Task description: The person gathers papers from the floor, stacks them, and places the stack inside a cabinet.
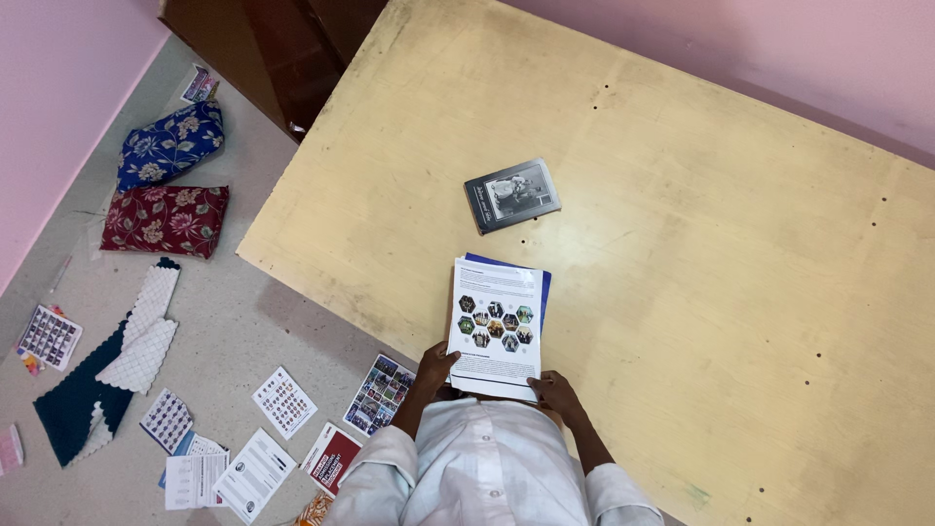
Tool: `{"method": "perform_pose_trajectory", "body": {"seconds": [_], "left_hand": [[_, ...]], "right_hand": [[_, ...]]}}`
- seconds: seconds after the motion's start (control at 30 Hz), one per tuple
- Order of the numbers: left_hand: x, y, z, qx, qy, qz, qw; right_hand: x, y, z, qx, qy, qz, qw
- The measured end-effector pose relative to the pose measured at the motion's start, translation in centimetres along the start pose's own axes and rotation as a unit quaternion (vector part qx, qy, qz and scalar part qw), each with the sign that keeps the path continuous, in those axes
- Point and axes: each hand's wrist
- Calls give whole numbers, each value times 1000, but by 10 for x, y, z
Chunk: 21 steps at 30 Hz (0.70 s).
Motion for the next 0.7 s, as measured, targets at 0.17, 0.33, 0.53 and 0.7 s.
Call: {"method": "perform_pose_trajectory", "body": {"seconds": [0.17, 0.33, 0.53, 0.7], "left_hand": [[-5, 2, -11, -7, -23, 6, 1000], [-6, 1, -29, -25, -22, -28, 999], [-3, -4, -36, -108, 9, -2, 994], [0, 0, -31, -154, -2, -48, 987]], "right_hand": [[8, 3, 10, 67, 160, 30, 984], [17, 7, 13, 124, 156, -12, 980], [39, 15, 19, 149, 86, 20, 985], [53, 18, 20, 159, 40, 46, 985]]}}
Point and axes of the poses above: each hand's wrist, its own y-axis towards the middle knuckle, its own z-axis out of the palm, x = y × z, and after that the axes turned 7 degrees about z, right-handed
